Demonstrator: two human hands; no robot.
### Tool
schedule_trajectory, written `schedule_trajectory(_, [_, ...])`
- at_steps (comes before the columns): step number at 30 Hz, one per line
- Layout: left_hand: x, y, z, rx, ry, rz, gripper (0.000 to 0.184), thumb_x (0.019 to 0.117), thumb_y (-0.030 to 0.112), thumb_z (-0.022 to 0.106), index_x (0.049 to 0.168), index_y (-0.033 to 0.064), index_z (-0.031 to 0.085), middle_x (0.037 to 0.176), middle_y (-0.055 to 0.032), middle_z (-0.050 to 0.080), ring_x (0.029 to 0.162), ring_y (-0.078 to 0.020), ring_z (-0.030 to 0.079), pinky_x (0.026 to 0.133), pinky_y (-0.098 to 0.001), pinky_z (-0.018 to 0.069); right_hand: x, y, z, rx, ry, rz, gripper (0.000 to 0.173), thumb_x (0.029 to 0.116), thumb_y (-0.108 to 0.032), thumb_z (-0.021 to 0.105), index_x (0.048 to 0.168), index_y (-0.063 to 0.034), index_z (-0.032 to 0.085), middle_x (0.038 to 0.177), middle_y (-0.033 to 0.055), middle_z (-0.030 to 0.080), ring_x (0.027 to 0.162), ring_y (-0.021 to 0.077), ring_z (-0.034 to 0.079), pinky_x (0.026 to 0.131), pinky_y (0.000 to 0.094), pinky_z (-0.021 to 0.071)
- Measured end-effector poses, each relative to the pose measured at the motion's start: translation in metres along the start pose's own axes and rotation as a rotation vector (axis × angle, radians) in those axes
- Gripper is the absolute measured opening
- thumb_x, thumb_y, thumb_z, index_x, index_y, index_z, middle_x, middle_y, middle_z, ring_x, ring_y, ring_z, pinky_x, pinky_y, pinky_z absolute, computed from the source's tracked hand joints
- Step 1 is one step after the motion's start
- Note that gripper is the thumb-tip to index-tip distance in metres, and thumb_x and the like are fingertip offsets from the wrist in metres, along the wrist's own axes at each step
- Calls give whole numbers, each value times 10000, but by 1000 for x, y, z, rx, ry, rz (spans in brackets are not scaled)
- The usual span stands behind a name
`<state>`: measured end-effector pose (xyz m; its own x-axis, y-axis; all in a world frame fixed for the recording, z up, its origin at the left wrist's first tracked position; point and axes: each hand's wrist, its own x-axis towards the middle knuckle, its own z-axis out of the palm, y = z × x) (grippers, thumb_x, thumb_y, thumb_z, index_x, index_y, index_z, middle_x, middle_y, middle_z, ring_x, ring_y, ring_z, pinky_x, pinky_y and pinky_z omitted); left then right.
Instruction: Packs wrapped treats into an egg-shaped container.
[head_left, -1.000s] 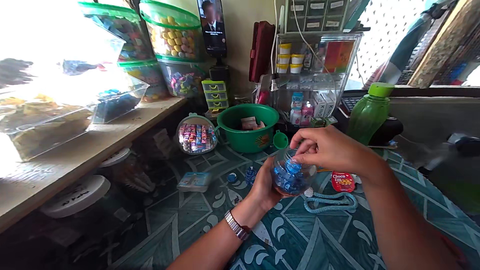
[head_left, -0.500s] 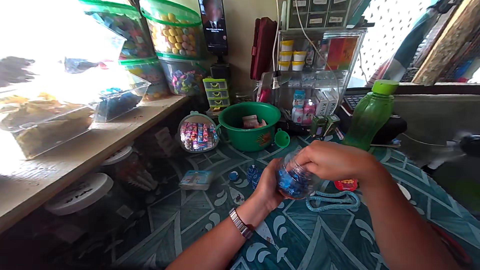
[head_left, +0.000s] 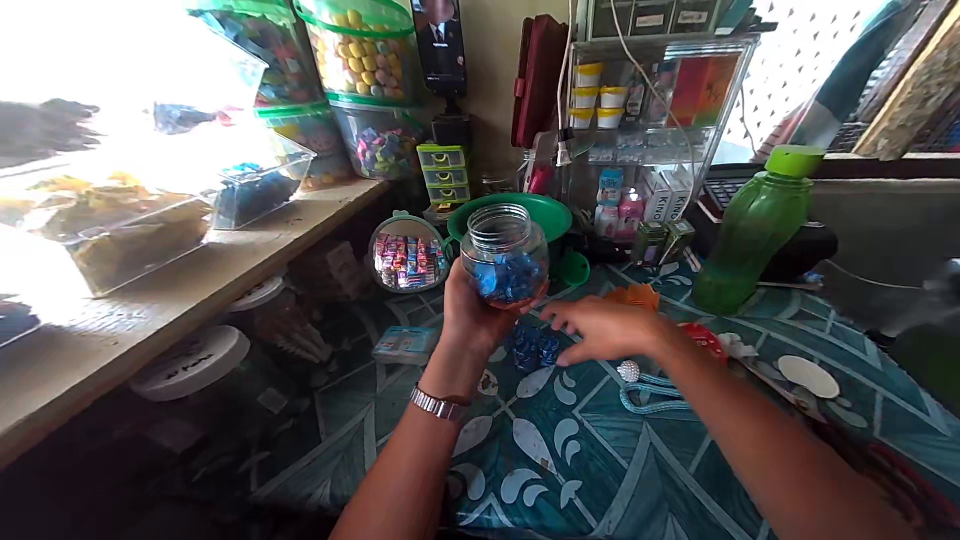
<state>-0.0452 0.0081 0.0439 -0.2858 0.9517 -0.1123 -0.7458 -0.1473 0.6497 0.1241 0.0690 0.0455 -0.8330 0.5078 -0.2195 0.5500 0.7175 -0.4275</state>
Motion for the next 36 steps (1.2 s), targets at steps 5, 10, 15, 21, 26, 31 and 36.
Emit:
schedule_trajectory(5, [0,-4,4,11,30,-48,532,1032,578,301,1205,140,549,1098,-163,634,981,-345,659,784,-551,565,18,-4,25,3,68,65,732,939,-267,760,1498,13,379,1343,230,593,1226,381,591,1053,546,450])
schedule_trajectory(10, [-2,-7,4,33,-25,-76,542,1038,566,275,1200,135,561,1084,-161,644,975,-339,666,804,-561,564,17,-4,24,-15,49,78,629,954,-185,727,1465,35,434,1378,237,577,1289,373,557,1086,527,426])
schedule_trajectory(15, [-5,-14,2,78,-173,-196,601,1042,567,229,1164,106,594,1013,-183,675,894,-336,695,737,-501,600,-17,29,-24,175,340,22,455,953,-149,726,1361,-24,568,1179,193,692,1068,304,684,953,503,536])
schedule_trajectory(21, [-13,-46,4,143,-277,-347,575,1078,472,198,1155,72,604,1029,-183,682,942,-323,689,793,-504,589,-85,20,-55,275,755,-335,281,988,-192,658,1255,-106,679,1058,-2,722,881,43,695,780,210,600])
schedule_trajectory(26, [-18,-58,6,185,-245,-425,554,1079,468,193,1149,98,600,1034,-167,680,952,-316,688,784,-506,586,-83,1,-41,56,696,-341,197,945,-274,701,1095,-160,758,868,-65,707,676,-13,613,570,169,513])
schedule_trajectory(31, [-16,-60,6,200,-203,-465,578,1082,495,194,1154,88,598,1021,-171,676,928,-315,689,775,-502,587,-80,10,-42,-75,530,-306,203,986,-323,648,1061,-188,779,915,-63,703,825,-6,642,685,181,526])
schedule_trajectory(36, [-19,-65,6,235,-236,-477,553,1083,455,195,1094,102,620,977,-146,695,887,-286,703,725,-454,595,-93,11,-44,-164,374,-259,314,1053,-376,541,1133,-169,763,918,-33,658,854,22,610,745,211,493])
